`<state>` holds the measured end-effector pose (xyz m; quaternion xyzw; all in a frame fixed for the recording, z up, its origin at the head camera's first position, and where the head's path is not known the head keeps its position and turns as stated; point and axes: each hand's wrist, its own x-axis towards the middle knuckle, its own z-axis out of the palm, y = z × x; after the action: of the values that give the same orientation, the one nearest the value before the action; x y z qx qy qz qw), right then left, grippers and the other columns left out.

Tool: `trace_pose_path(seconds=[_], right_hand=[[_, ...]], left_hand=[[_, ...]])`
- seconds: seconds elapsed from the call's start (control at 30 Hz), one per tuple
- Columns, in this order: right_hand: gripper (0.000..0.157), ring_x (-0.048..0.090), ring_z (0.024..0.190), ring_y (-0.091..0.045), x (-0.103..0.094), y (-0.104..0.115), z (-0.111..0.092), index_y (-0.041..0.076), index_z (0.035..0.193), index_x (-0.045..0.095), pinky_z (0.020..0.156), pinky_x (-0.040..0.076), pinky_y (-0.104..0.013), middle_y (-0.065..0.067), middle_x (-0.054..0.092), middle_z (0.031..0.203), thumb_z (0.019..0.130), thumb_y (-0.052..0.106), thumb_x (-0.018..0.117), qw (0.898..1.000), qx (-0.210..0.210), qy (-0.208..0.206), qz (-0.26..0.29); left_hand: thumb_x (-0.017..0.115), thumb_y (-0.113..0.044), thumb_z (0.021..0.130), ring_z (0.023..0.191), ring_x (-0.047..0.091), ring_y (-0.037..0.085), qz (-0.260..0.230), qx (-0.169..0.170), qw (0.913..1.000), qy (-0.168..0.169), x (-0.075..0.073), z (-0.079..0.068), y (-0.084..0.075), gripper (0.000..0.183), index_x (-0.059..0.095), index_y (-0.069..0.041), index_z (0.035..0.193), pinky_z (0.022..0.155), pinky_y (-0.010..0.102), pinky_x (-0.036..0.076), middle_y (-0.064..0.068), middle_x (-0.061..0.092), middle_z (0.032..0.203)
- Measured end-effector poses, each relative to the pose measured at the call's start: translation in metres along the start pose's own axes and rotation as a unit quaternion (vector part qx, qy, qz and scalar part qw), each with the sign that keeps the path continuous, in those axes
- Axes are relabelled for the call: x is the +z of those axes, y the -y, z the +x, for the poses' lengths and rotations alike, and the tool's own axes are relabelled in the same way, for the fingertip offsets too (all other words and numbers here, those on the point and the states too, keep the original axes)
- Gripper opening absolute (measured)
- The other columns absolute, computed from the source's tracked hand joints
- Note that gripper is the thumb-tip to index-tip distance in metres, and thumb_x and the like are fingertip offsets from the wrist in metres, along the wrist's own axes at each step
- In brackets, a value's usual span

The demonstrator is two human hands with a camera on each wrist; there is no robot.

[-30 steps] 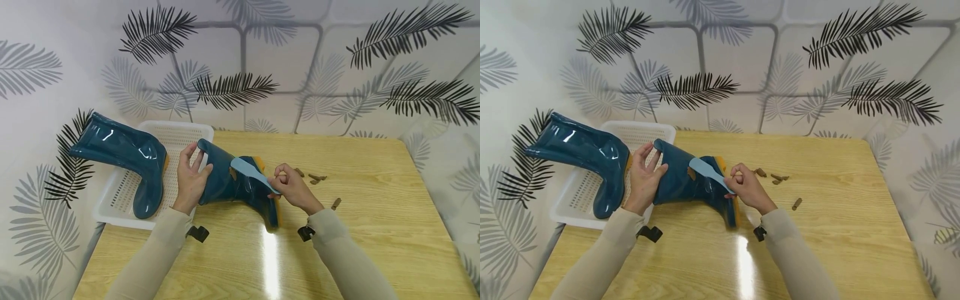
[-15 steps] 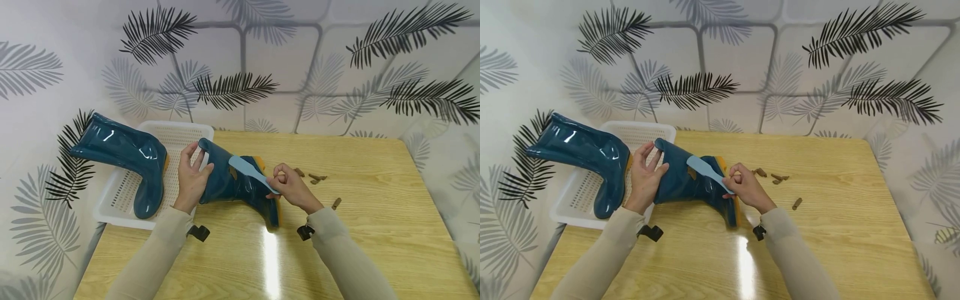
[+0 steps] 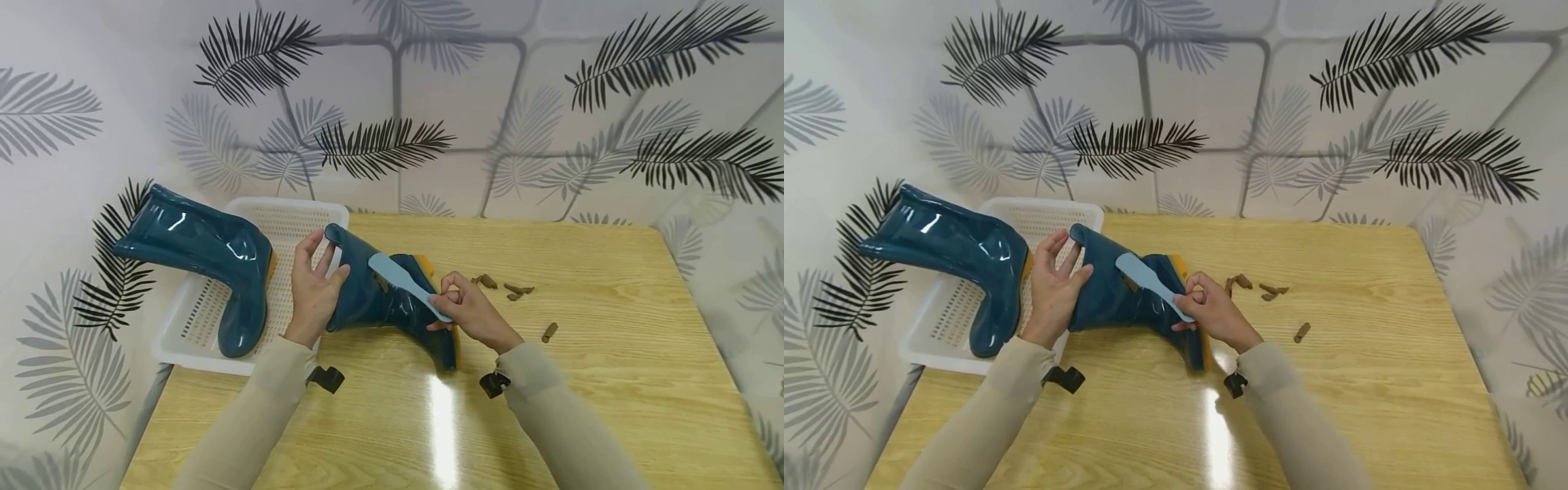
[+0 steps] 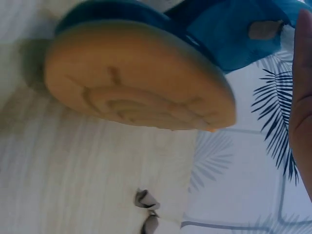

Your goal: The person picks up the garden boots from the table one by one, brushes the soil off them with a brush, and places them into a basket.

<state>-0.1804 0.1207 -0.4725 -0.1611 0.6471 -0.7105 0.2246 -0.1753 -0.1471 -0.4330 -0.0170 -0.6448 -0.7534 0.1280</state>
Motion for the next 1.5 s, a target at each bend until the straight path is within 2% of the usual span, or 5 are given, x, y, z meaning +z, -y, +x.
trace_pose_path(seconds=[0.2, 0.63, 0.93, 1.2, 1.5], right_hand=[[0.025, 0.032, 0.056, -0.015, -0.002, -0.005, -0.006, 0.005, 0.095, 0.029, 0.083, 0.052, -0.063, 0.0, 0.025, 0.063, 0.104, 0.007, 0.052, 1.0, 0.02, 0.007, -0.001], [0.022, 0.036, 0.052, -0.017, 0.0, 0.005, 0.003, 0.007, 0.094, 0.031, 0.08, 0.057, -0.052, 0.002, 0.028, 0.059, 0.104, 0.006, 0.051, 0.999, -0.041, -0.012, 0.011], [0.025, 0.031, 0.057, -0.013, -0.003, -0.003, -0.008, 0.005, 0.093, 0.029, 0.079, 0.056, -0.058, 0.001, 0.023, 0.063, 0.104, 0.008, 0.052, 1.0, 0.004, -0.01, -0.017], [0.026, 0.031, 0.052, -0.015, -0.012, 0.003, -0.012, 0.008, 0.09, 0.029, 0.077, 0.058, -0.05, 0.003, 0.027, 0.057, 0.105, 0.012, 0.05, 0.999, -0.031, -0.033, -0.019], [0.022, 0.037, 0.052, -0.021, 0.007, -0.004, -0.005, 0.006, 0.093, 0.033, 0.076, 0.057, -0.057, -0.001, 0.032, 0.06, 0.104, 0.007, 0.052, 1.0, -0.011, 0.012, 0.004]], left_hand=[[0.054, 0.024, 0.089, 0.145, 0.033, 0.031, 0.004, 0.002, 1.0, -0.008, -0.001, 0.002, 0.0, 0.068, 0.029, 0.001, 0.148, 0.086, 0.021, 0.051, 0.019, 0.02, 0.157], [0.055, 0.022, 0.09, 0.144, 0.035, 0.027, 0.002, -0.013, 0.9998, -0.013, 0.0, 0.005, -0.001, 0.069, 0.03, -0.003, 0.149, 0.09, 0.024, 0.052, 0.014, 0.022, 0.157], [0.054, 0.025, 0.088, 0.144, 0.036, 0.027, -0.005, -0.02, 0.9996, -0.02, 0.0, 0.006, 0.0, 0.071, 0.03, -0.004, 0.149, 0.09, 0.025, 0.052, 0.012, 0.024, 0.157], [0.054, 0.027, 0.086, 0.143, 0.038, 0.028, -0.012, -0.017, 0.9994, -0.026, -0.001, 0.008, 0.0, 0.072, 0.03, -0.001, 0.148, 0.086, 0.022, 0.052, 0.014, 0.025, 0.156], [0.054, 0.024, 0.088, 0.143, 0.037, 0.027, -0.01, -0.018, 0.9995, -0.025, 0.001, 0.007, 0.0, 0.069, 0.031, -0.003, 0.148, 0.086, 0.025, 0.053, 0.016, 0.023, 0.157]])
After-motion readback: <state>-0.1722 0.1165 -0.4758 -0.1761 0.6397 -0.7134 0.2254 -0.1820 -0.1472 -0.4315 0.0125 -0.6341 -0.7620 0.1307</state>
